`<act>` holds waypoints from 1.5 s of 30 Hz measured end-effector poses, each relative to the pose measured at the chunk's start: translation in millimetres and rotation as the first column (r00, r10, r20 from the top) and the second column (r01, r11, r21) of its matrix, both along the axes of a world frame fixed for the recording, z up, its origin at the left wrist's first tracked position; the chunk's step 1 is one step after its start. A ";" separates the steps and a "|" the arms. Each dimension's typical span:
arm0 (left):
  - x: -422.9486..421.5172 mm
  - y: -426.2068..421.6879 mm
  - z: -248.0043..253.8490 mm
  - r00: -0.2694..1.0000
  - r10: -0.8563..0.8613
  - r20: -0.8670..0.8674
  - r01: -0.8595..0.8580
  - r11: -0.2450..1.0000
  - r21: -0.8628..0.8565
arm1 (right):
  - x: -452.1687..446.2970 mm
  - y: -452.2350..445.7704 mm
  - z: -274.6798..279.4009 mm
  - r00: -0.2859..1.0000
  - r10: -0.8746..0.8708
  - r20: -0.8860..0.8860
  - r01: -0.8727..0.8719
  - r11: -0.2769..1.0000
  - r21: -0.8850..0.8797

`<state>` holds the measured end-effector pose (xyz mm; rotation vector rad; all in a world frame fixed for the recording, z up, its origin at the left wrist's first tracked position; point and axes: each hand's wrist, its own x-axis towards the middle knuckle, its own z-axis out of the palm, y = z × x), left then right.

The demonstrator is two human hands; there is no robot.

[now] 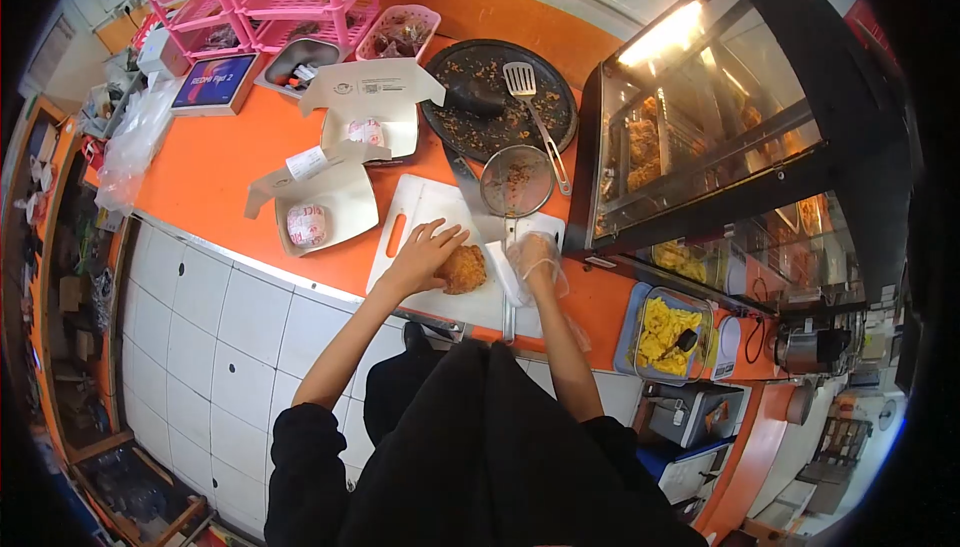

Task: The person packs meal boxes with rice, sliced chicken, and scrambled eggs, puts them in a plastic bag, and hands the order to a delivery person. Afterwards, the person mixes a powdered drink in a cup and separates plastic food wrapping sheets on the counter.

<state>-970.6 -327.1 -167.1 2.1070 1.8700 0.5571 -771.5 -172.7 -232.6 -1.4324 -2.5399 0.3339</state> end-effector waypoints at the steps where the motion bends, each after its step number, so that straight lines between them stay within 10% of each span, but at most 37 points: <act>1: 0.5 0.4 -2.8 1.000 0.000 -0.003 0.000 1.000 -0.008 | -1.6 1.2 -1.7 0.999 -0.047 0.024 0.048 0.998 -0.035; 11: -6.7 -5.5 4.2 0.999 0.023 0.042 -0.023 1.000 -0.013 | -4.5 14.2 -17.8 0.971 -0.200 0.131 0.219 0.963 -0.158; 20: -11.8 -6.2 -6.4 0.998 0.038 0.050 -0.039 0.999 0.032 | 28.4 24.0 24.3 0.936 -0.035 -0.351 0.006 0.996 -0.084; 27: -17.3 -1.5 -6.0 0.998 0.011 -0.057 -0.014 0.999 -0.042 | -41.3 97.7 58.4 0.966 0.058 -0.250 -0.022 0.989 0.144; 30: -19.6 -3.0 -0.9 0.996 0.037 -0.084 -0.041 0.998 -0.050 | -95.3 153.4 52.6 0.975 -0.192 0.109 0.202 0.976 -0.086; 36: -31.1 -12.3 7.3 0.962 0.250 0.114 -0.254 0.967 0.026 | -93.8 87.3 106.2 0.996 -0.086 0.031 0.070 0.935 0.348; 38: -32.2 -5.2 -0.6 0.915 0.390 0.108 -0.394 0.919 0.021 | -62.6 74.6 37.9 0.998 0.032 0.058 -0.028 0.997 -0.071; 40: -30.3 6.7 -10.3 0.877 0.473 0.083 -0.475 0.880 0.005 | -41.9 -8.1 89.3 0.941 0.136 0.309 -0.043 0.956 -0.292; 45: -28.6 33.3 -32.7 0.902 0.428 -0.060 -0.432 0.899 -0.073 | -27.9 -44.6 9.3 0.987 0.036 0.154 -0.013 0.989 -0.145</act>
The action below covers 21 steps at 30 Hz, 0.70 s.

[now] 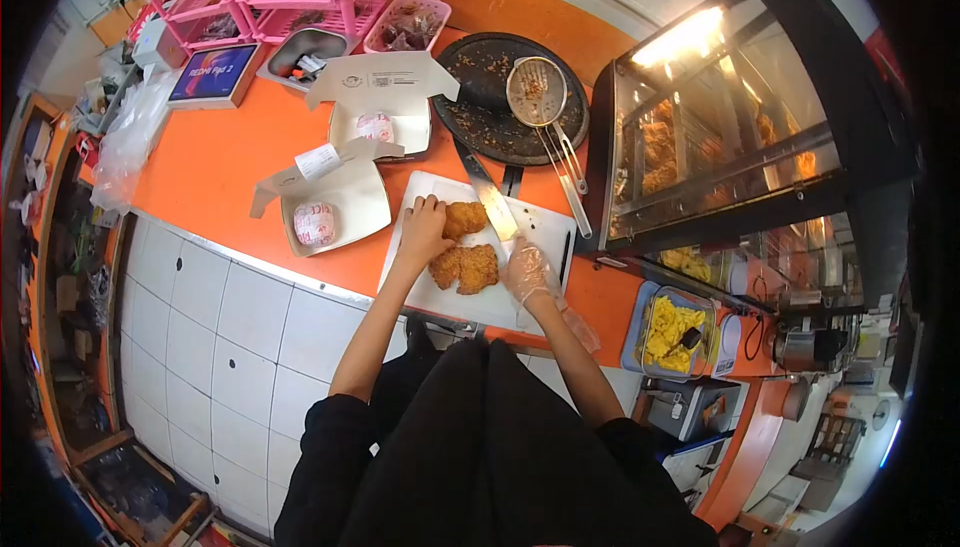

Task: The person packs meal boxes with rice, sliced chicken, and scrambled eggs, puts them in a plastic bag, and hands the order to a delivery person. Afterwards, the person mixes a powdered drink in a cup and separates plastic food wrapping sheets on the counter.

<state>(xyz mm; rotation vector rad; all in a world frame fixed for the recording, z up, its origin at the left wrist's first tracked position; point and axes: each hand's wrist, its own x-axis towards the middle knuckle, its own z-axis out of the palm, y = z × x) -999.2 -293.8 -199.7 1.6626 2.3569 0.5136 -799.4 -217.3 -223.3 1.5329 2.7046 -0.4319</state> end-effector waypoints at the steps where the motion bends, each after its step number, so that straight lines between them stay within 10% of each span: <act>1: -0.8 3.0 -3.3 1.000 -0.023 -0.001 0.023 0.999 -0.037 | -0.3 -2.5 19.3 0.999 -0.038 -0.017 0.036 0.997 -0.071; 7: -9.6 -4.1 -14.7 0.953 -0.161 0.258 0.139 0.985 0.103 | 49.7 -32.9 86.5 0.977 -0.047 -0.206 -0.004 0.971 -0.241; 10: -3.8 -16.7 -12.8 0.943 -0.243 0.225 0.216 0.967 0.138 | 59.5 -78.7 104.0 0.878 -0.385 -0.285 0.089 0.716 -0.693; 13: 7.2 -32.0 -18.2 0.864 -0.261 0.431 0.168 0.956 0.242 | 59.1 -100.6 79.4 0.953 -0.086 -0.289 -0.036 0.919 -0.392; 17: 13.4 -44.6 -0.2 0.753 -0.057 0.655 -0.171 0.945 0.279 | 59.5 -118.5 25.9 0.957 -0.099 -0.274 0.028 0.967 -0.253; 21: 7.1 -5.2 39.2 0.887 -0.278 0.369 0.055 0.857 0.513 | 49.2 -129.0 27.3 0.970 -0.132 -0.204 0.064 0.949 -0.310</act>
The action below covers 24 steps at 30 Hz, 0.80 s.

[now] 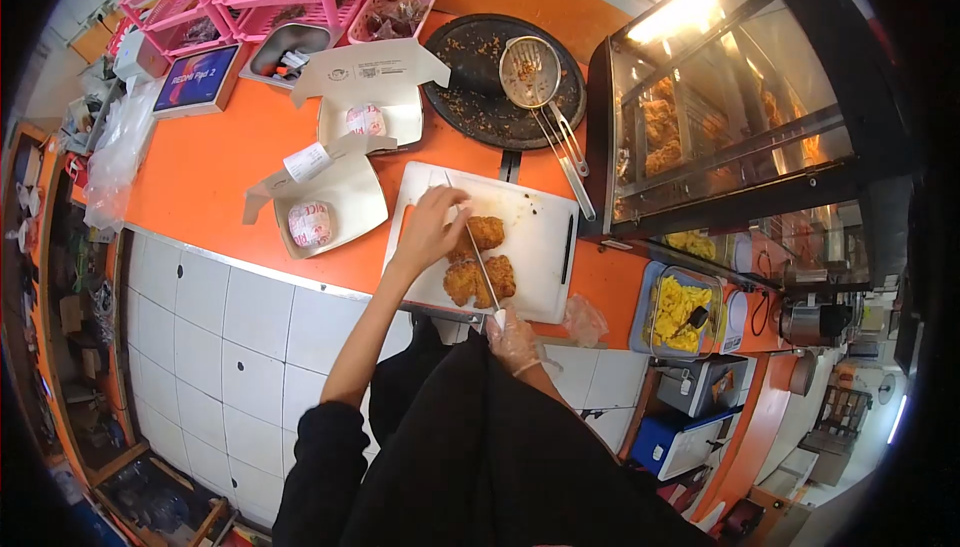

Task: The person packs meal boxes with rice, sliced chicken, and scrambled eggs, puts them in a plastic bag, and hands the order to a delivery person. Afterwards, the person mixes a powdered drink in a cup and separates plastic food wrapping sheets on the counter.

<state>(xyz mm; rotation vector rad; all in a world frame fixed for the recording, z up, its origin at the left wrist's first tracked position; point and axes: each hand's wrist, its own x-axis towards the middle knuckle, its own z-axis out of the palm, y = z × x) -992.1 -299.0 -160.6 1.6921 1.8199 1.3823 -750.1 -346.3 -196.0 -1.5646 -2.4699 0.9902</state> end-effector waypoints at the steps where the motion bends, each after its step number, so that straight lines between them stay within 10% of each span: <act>1: -1.2 19.8 -4.1 0.994 -0.101 -0.035 0.103 0.993 0.049 | -6.6 -0.4 -2.9 0.997 -0.033 0.075 0.036 0.999 -0.032; 8: 8.9 104.4 -54.5 0.939 -0.310 -0.147 0.225 0.880 -0.419 | -13.5 5.7 -1.7 0.981 -0.064 0.181 0.083 0.992 -0.097; 18: -8.7 102.7 -62.0 0.978 -0.155 -0.139 0.095 0.927 -0.362 | -29.2 34.5 23.2 0.995 -0.014 0.096 0.024 0.994 -0.107; 22: -1.1 118.8 -65.1 0.988 -0.077 -0.136 0.027 0.942 -0.333 | -24.7 65.3 62.4 0.995 -0.080 0.056 0.098 0.843 -0.529; 24: 0.4 122.1 -68.2 0.994 -0.062 -0.092 0.025 0.936 -0.352 | -19.0 63.2 59.9 0.998 0.033 0.058 -0.011 0.938 -0.347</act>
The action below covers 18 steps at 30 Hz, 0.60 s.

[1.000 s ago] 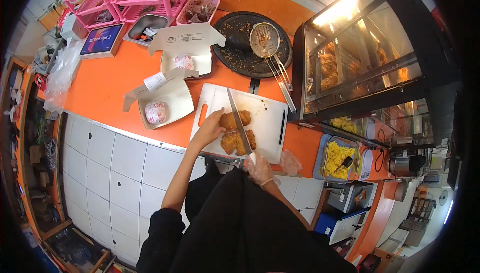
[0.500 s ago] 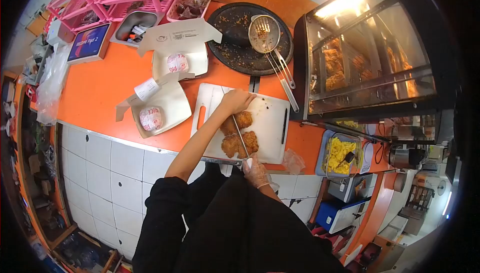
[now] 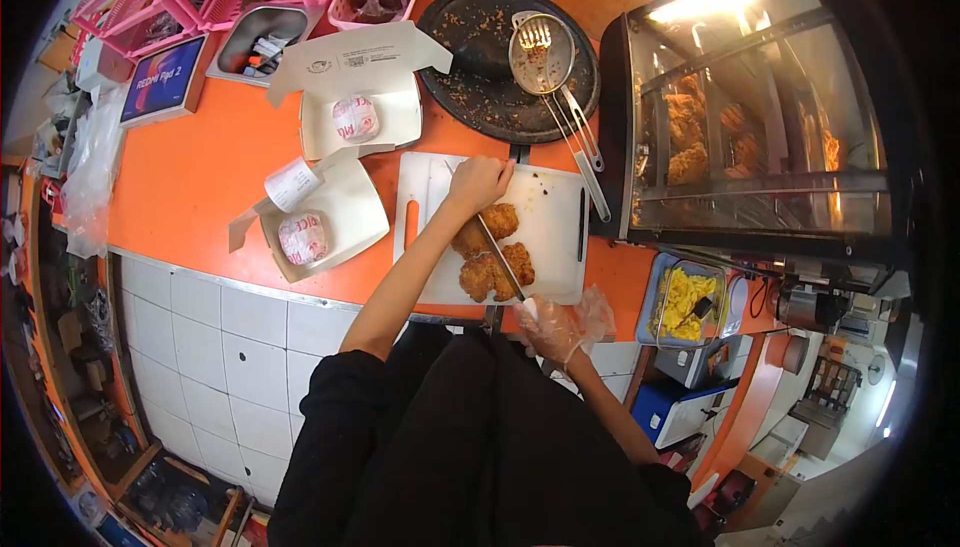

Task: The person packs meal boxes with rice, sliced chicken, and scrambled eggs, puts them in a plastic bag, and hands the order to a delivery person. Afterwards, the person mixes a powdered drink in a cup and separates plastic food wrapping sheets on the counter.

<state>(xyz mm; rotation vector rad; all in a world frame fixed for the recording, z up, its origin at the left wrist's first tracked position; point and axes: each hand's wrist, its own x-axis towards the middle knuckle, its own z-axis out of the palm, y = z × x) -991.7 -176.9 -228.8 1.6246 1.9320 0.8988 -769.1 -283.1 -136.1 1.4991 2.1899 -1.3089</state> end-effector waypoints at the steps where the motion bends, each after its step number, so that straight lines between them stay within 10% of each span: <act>1: 0.6 -0.5 -2.5 1.000 -0.020 -0.002 0.020 1.000 -0.011 | 2.8 -2.0 -2.8 0.998 0.067 0.004 -0.067 0.993 0.101; 4: 3.6 -3.0 -8.3 0.998 -0.065 -0.017 0.065 0.998 -0.027 | 9.2 -21.6 -41.6 0.998 0.045 0.050 -0.060 0.926 0.372; 18: 7.0 -2.3 -7.9 0.999 -0.034 -0.010 0.034 0.999 -0.030 | 14.6 -12.7 -67.9 0.998 0.009 0.067 -0.026 0.967 0.253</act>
